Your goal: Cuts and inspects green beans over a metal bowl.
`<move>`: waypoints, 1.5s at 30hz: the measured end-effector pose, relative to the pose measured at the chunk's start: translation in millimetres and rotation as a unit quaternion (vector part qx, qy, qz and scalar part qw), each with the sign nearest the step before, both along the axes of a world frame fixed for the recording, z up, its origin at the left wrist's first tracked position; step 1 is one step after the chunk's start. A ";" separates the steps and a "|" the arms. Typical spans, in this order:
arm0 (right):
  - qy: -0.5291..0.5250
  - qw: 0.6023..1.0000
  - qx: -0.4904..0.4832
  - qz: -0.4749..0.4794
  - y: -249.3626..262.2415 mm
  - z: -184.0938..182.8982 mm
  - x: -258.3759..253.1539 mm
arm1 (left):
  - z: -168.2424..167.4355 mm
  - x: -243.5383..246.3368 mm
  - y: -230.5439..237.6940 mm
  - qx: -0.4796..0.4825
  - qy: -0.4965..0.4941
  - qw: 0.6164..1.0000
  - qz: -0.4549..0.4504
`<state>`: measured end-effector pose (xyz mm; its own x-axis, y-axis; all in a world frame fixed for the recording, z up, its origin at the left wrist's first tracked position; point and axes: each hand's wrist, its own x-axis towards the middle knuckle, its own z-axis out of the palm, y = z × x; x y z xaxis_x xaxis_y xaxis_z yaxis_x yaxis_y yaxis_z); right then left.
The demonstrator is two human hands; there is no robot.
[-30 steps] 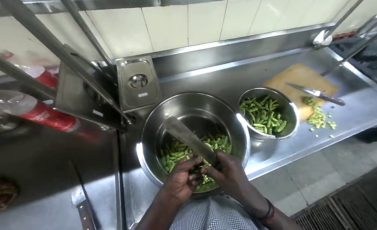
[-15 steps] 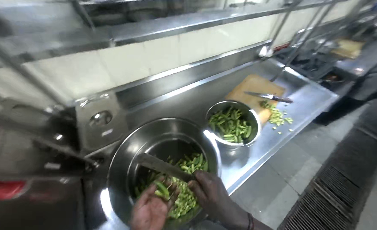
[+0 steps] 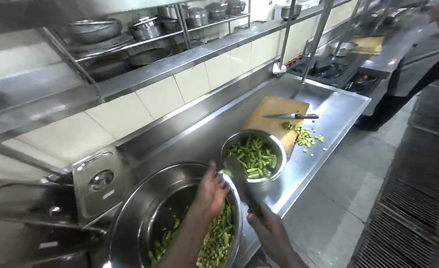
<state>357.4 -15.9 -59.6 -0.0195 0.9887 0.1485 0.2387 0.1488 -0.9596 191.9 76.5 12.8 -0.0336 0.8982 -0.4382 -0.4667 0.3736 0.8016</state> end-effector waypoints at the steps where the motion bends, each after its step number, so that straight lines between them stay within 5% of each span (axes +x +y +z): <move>1: 0.004 1.000 -0.013 -0.012 0.8 3.9 4.8 | 4.9 5.2 7.8 0.007 0.027 1.000 -0.003; 6: 0.021 0.997 -0.067 -0.034 -3.5 10.2 22.5 | -4.7 -52.8 6.6 0.087 0.245 0.962 -0.079; 8: 0.036 0.996 -0.065 -0.042 -2.9 -2.9 28.0 | -18.6 -98.3 -2.8 0.114 0.434 0.882 -0.146; 10: 0.043 0.995 -0.079 -0.048 -5.2 -9.7 29.0 | -31.6 -137.6 -24.4 0.081 0.607 0.747 -0.260; 11: 0.044 0.994 -0.087 -0.046 -6.5 -11.2 26.9 | -38.7 -149.5 -38.1 0.048 0.644 0.692 -0.321; 13: 0.044 0.994 -0.093 -0.030 -8.3 -12.6 19.9 | -50.9 -156.5 -68.9 -0.014 0.628 0.642 -0.440; 16: 0.029 0.995 -0.090 0.005 -8.2 -9.5 6.2 | -83.0 -150.7 -106.1 -0.029 0.588 0.623 -0.515; 19: -0.010 0.996 -0.075 0.039 -6.2 -3.9 -7.8 | -97.3 -138.1 -115.8 -0.038 0.630 0.617 -0.470; 27: -0.046 0.995 -0.038 0.082 -10.2 3.7 -27.1 | -90.4 -146.2 -68.0 -0.068 0.728 0.565 -0.382; 31: -0.078 0.993 -0.050 0.077 -15.5 -2.5 -28.2 | -70.8 -110.5 -99.1 0.104 0.652 0.588 -0.468; 34: -0.125 0.988 -0.039 0.086 -13.4 -16.1 -33.1 | -101.7 -90.9 -109.8 0.168 0.609 0.545 -0.552; 39: -0.287 0.948 -0.087 0.107 -11.0 -20.3 -37.9 | -127.0 -106.9 -78.2 0.229 0.620 0.505 -0.555; 42: -0.330 0.930 -0.113 0.114 -6.1 -16.6 -39.2 | -134.5 -128.3 -53.3 0.205 0.651 0.521 -0.512; 45: -0.353 0.919 -0.133 0.114 -1.9 -10.4 -41.7 | -120.7 -150.3 -39.1 0.024 0.692 0.572 -0.440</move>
